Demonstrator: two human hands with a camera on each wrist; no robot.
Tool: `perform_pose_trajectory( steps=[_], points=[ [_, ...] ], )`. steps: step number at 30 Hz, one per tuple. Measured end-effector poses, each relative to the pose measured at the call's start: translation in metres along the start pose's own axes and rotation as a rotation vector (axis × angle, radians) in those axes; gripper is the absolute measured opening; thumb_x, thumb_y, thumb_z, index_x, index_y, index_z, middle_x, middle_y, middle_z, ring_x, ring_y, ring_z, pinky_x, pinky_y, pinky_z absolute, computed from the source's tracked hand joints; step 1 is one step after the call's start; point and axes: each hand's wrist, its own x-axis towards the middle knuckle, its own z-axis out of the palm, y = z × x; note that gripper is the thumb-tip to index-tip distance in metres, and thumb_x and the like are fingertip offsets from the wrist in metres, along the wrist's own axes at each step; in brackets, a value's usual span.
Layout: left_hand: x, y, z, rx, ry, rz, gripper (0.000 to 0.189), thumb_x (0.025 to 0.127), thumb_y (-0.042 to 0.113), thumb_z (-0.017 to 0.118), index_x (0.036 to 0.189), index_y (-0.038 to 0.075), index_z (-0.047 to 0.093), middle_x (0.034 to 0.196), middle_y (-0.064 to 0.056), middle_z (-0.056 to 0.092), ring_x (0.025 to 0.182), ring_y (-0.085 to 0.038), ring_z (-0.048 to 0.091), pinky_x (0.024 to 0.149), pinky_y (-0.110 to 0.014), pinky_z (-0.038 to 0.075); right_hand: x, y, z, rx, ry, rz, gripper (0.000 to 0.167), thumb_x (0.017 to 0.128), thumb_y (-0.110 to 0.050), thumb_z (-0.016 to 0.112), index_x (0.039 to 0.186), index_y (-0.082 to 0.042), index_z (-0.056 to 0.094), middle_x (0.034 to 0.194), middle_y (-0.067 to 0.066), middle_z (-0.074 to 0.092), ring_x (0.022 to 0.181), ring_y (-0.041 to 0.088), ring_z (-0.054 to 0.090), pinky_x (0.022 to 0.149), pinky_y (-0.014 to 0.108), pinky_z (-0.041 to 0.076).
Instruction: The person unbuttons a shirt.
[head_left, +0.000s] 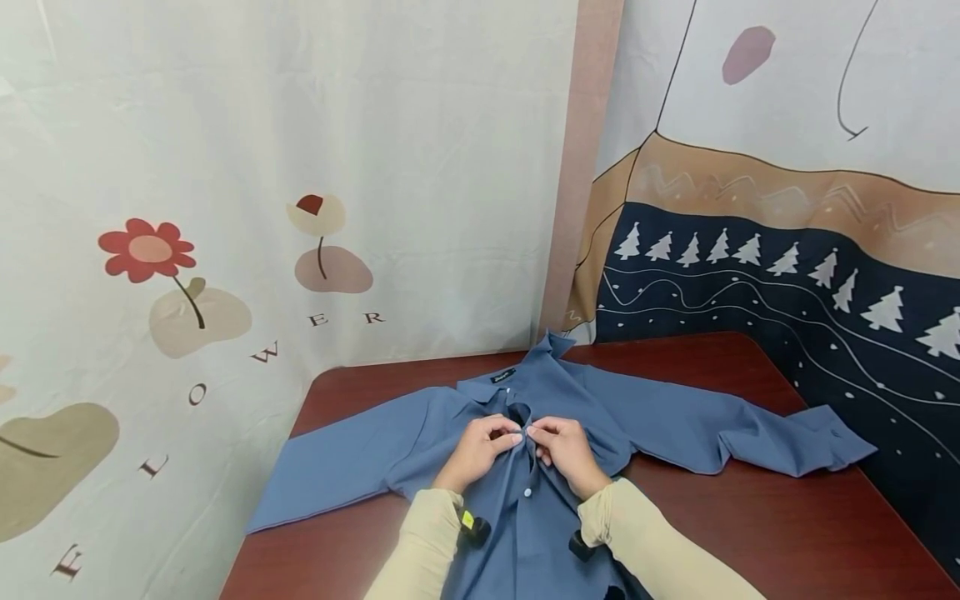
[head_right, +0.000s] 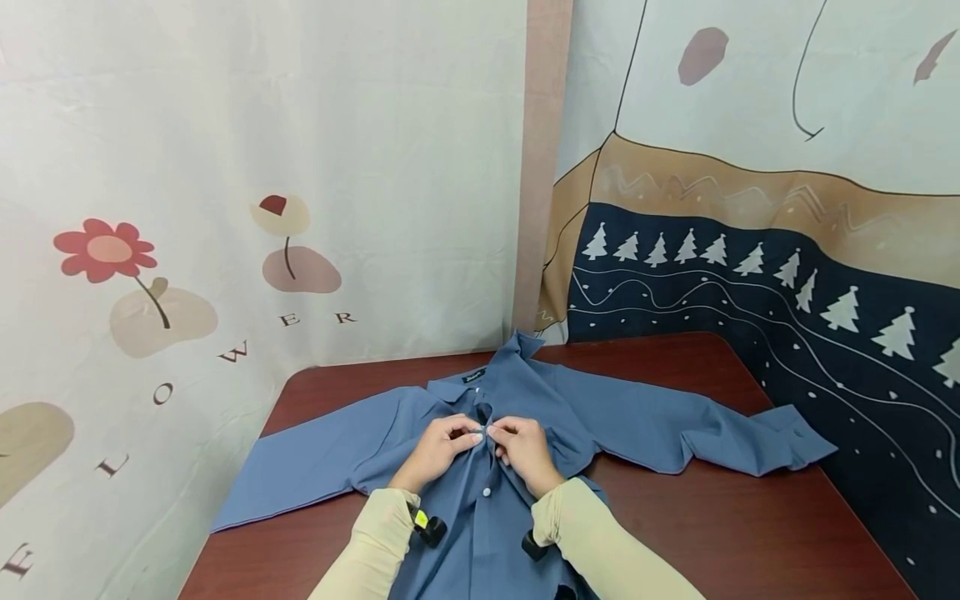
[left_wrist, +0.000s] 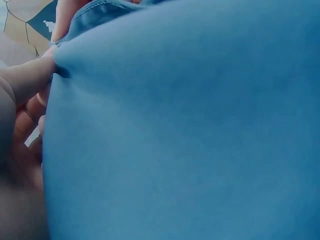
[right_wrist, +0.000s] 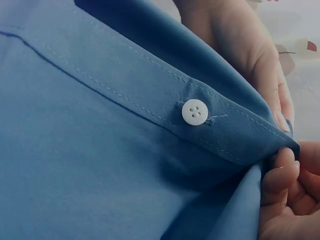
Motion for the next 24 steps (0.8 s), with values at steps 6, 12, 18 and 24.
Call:
perform_pose_trajectory(
  steps=[6, 12, 18, 24],
  points=[
    [0.000, -0.002, 0.000, -0.031, -0.005, 0.001, 0.013, 0.092, 0.003, 0.065, 0.101, -0.003, 0.071, 0.092, -0.015, 0.066, 0.079, -0.018, 0.059, 0.073, -0.027, 0.048, 0.000, 0.000, 0.000, 0.042, -0.006, 0.025, 0.013, 0.091, -0.005, 0.066, 0.090, 0.008, 0.069, 0.060, 0.005, 0.054, 0.048, 0.014, 0.046, 0.047, 0.025, 0.041],
    [0.001, -0.003, 0.000, -0.028, 0.002, -0.004, 0.012, 0.092, 0.002, 0.064, 0.101, -0.003, 0.071, 0.090, -0.017, 0.065, 0.078, -0.015, 0.057, 0.072, -0.026, 0.047, 0.000, -0.002, 0.000, 0.053, -0.006, 0.031, 0.009, 0.090, -0.004, 0.068, 0.088, 0.004, 0.069, 0.065, 0.005, 0.057, 0.051, 0.013, 0.048, 0.047, 0.024, 0.042],
    [0.001, -0.008, 0.001, -0.025, -0.002, 0.011, 0.012, 0.093, 0.002, 0.063, 0.100, -0.003, 0.071, 0.090, -0.017, 0.066, 0.077, -0.013, 0.057, 0.071, -0.026, 0.047, 0.003, 0.000, -0.006, 0.131, -0.068, 0.052, 0.010, 0.091, -0.002, 0.065, 0.092, 0.007, 0.069, 0.066, 0.004, 0.057, 0.053, 0.011, 0.047, 0.048, 0.022, 0.041],
    [0.007, -0.036, 0.008, -0.013, 0.008, 0.019, 0.010, 0.093, 0.008, 0.065, 0.098, 0.005, 0.073, 0.094, -0.009, 0.068, 0.079, -0.013, 0.059, 0.073, -0.028, 0.048, 0.006, 0.005, -0.012, 0.222, -0.149, 0.098, 0.014, 0.093, -0.003, 0.063, 0.099, 0.007, 0.068, 0.068, 0.003, 0.057, 0.054, 0.009, 0.048, 0.049, 0.020, 0.040]
  ],
)
